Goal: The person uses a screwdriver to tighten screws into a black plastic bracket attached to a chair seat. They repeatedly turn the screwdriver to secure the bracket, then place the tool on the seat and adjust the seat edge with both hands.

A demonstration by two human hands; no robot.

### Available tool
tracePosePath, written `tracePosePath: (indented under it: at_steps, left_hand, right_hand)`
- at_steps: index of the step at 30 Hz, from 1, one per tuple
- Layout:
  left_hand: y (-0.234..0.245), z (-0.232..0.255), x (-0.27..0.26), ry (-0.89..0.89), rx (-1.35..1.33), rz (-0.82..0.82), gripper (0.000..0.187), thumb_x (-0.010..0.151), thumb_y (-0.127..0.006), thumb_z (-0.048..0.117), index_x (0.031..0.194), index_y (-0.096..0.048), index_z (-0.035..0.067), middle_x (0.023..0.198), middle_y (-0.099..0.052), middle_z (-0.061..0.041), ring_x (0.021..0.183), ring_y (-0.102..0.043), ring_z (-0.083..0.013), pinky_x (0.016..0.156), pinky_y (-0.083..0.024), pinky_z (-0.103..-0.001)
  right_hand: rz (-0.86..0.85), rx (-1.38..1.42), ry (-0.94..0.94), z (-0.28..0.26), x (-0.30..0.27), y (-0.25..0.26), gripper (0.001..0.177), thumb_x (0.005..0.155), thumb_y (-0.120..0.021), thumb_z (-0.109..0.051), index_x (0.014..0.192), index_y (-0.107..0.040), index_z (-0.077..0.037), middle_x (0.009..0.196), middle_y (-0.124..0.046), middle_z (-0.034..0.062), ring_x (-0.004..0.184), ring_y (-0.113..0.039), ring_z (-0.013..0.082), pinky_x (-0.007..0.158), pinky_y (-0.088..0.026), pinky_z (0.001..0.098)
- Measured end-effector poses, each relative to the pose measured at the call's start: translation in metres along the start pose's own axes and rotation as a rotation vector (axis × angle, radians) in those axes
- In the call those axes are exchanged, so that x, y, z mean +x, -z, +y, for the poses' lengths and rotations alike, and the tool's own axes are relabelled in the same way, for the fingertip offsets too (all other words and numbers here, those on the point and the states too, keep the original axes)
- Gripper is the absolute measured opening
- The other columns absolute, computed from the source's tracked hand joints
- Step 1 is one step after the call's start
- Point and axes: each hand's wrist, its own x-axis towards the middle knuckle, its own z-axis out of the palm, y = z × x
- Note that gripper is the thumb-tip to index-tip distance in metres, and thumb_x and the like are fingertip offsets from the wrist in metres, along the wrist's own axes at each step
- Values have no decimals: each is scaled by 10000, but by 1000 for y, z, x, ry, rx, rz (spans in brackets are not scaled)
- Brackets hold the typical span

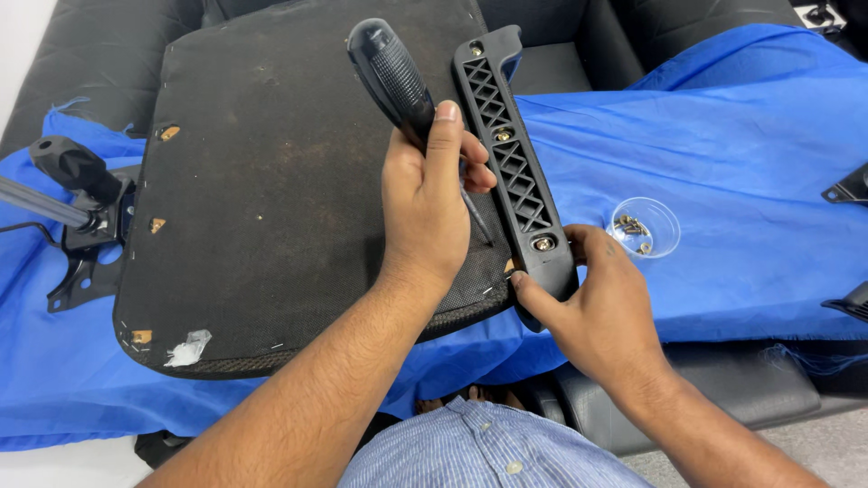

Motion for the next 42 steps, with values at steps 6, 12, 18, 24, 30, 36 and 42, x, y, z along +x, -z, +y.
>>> tracePosePath:
  at_steps: [6, 12, 18, 24, 30, 36, 42]
  left_hand:
    - [2, -1, 1, 3, -15, -30, 364, 1104, -440, 381, 932, -558, 83, 739, -617, -7, 662, -634, -80, 644, -575, -234]
    - [3, 1, -3, -26, -44, -58, 349, 1120, -451, 367, 953, -557, 79, 752, -617, -6, 687, -634, -76, 673, -577, -229]
    - [2, 9, -10, -42, 7, -64, 315, 1123, -468, 350, 981, -549, 80, 772, -612, 7, 703, -630, -62, 677, -571, -222]
    - [1, 13, -13, -19, 1, -70, 289, 1110, -481, 340, 1035, -557, 72, 821, -630, 4, 725, -643, -66, 695, -577, -232]
    - [6, 13, -11, -6, 3, -72, 302, 1103, -491, 361, 1037, -559, 75, 824, -639, 3, 733, -659, -69, 702, -585, -240]
    - [0, 10, -12, -106, 29, -164, 441, 1099, -508, 488, 1240, -573, 76, 1066, -695, -48, 1017, -709, -148, 925, -602, -305]
    - [-7, 14, -15, -358, 325, -320, 570, 1096, -409, 573, 1459, -528, 151, 1527, -519, -170, 1462, -497, -324, 1262, -367, -520]
  right_hand:
    - [45, -40, -67, -9, -4, -5, 544, 743, -803, -313, 1113, -643, 52, 949, -684, 185, 851, -697, 326, 776, -549, 451]
    - [18, 39, -200, -13, 2, -6, 638, 803, -796, -404, 1141, -548, 77, 855, -669, 189, 697, -694, 298, 621, -555, 433]
    - [-126, -65, -251, -16, 11, 0, 680, 714, -844, -471, 1023, -578, 73, 807, -681, 187, 658, -702, 257, 584, -569, 407]
    - [-119, -212, -187, -9, 17, -3, 609, 756, -792, -471, 925, -617, 88, 794, -669, 225, 699, -682, 321, 659, -551, 476]
    - [-113, -184, -257, -11, 13, -5, 605, 762, -791, -469, 918, -626, 92, 799, -674, 240, 699, -688, 339, 674, -553, 490]
    - [105, -212, 198, -19, 18, 4, 700, 819, -859, -355, 1266, -541, 80, 1116, -644, 205, 931, -682, 347, 790, -573, 456]
    - [65, 242, 396, -33, 35, 5, 375, 955, -686, -118, 1292, -557, -13, 1178, -677, 109, 1083, -679, 212, 915, -560, 318]
